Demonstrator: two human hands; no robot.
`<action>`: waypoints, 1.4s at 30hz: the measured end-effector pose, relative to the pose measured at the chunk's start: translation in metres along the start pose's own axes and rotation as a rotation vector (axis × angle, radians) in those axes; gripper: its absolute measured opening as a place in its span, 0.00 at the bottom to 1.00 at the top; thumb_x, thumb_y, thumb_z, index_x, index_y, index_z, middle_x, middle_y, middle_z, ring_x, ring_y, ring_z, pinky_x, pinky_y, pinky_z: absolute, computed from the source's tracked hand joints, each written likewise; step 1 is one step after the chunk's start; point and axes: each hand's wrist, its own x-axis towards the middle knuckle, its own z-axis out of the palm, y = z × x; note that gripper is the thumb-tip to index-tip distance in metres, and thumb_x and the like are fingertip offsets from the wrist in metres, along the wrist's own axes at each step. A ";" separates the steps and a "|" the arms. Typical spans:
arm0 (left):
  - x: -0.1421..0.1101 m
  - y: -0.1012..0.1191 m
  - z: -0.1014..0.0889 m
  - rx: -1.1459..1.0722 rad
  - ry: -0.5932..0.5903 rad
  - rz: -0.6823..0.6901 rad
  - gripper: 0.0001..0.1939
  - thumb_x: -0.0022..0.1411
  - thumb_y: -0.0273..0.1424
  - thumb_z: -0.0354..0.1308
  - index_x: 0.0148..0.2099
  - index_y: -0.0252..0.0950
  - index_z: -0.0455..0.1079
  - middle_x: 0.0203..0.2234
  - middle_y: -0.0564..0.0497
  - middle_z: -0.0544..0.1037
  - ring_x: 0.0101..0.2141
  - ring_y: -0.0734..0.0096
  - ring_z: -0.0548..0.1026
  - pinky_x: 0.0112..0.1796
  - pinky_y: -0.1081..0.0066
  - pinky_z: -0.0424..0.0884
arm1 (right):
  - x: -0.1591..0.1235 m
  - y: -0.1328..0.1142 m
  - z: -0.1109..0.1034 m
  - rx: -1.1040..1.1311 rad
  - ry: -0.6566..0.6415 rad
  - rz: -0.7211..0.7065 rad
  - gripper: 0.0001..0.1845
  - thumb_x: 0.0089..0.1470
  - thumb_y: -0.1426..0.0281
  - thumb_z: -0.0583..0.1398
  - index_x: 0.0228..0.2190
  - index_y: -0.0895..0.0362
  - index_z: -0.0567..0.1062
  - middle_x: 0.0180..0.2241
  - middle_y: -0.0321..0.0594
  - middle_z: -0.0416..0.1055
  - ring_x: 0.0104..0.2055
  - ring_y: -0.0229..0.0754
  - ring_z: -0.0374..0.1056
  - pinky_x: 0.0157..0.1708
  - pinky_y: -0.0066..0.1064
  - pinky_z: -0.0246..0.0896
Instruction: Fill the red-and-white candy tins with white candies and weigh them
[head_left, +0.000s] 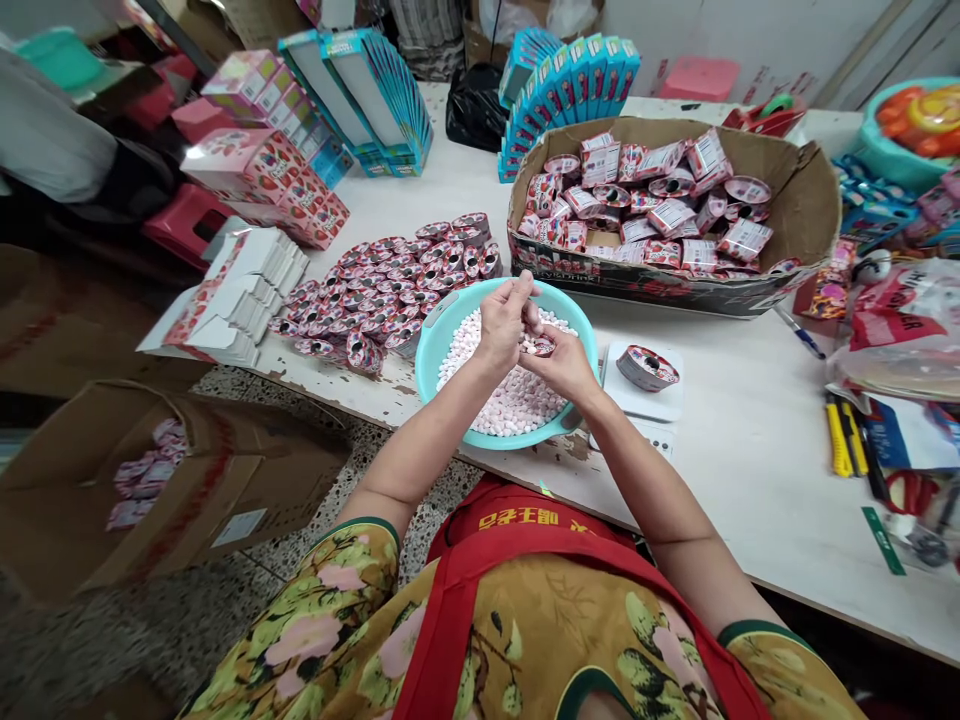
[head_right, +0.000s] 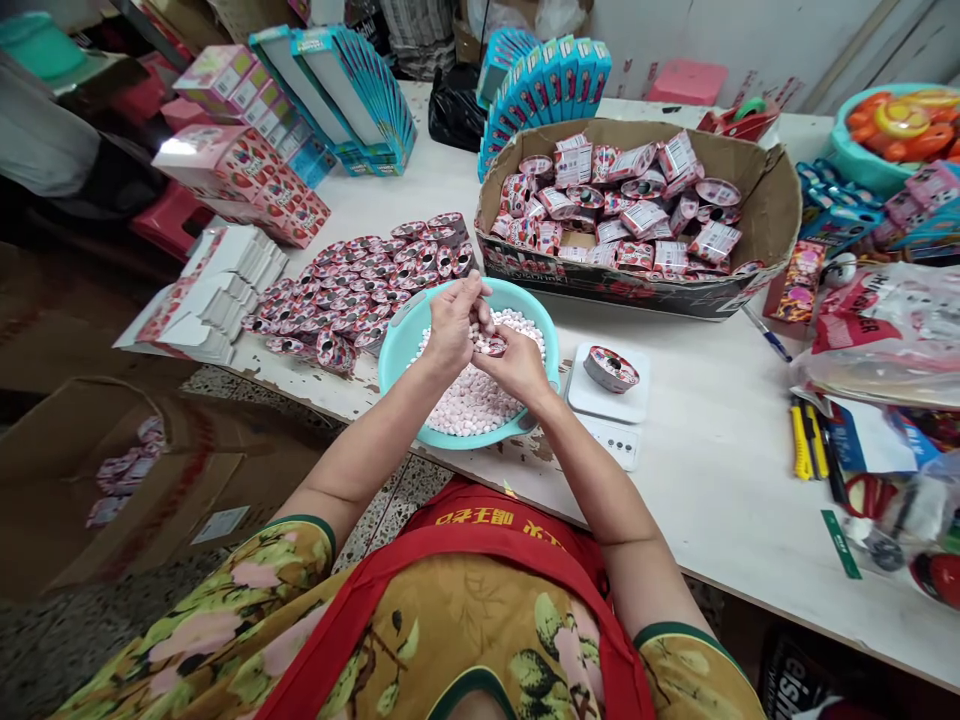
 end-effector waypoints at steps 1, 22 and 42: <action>0.000 0.000 0.001 0.003 -0.002 0.000 0.26 0.60 0.56 0.66 0.31 0.38 0.68 0.14 0.60 0.62 0.14 0.81 0.62 0.17 0.77 0.56 | 0.000 0.000 -0.001 0.011 -0.002 0.003 0.22 0.44 0.59 0.67 0.39 0.59 0.80 0.32 0.37 0.76 0.32 0.40 0.69 0.37 0.31 0.63; 0.008 -0.020 -0.054 0.514 -0.045 0.159 0.07 0.56 0.29 0.69 0.29 0.39 0.74 0.23 0.52 0.76 0.31 0.67 0.75 0.34 0.75 0.70 | -0.065 0.014 -0.072 0.292 0.105 0.034 0.29 0.38 0.59 0.77 0.45 0.52 0.83 0.47 0.42 0.81 0.49 0.50 0.77 0.54 0.43 0.72; 0.020 -0.035 0.014 0.115 -0.511 -0.146 0.26 0.52 0.34 0.68 0.54 0.40 0.69 0.43 0.50 0.81 0.39 0.65 0.79 0.38 0.69 0.75 | -0.077 0.113 -0.133 -0.004 0.656 0.188 0.34 0.39 0.54 0.73 0.48 0.57 0.81 0.48 0.47 0.79 0.52 0.52 0.74 0.60 0.49 0.67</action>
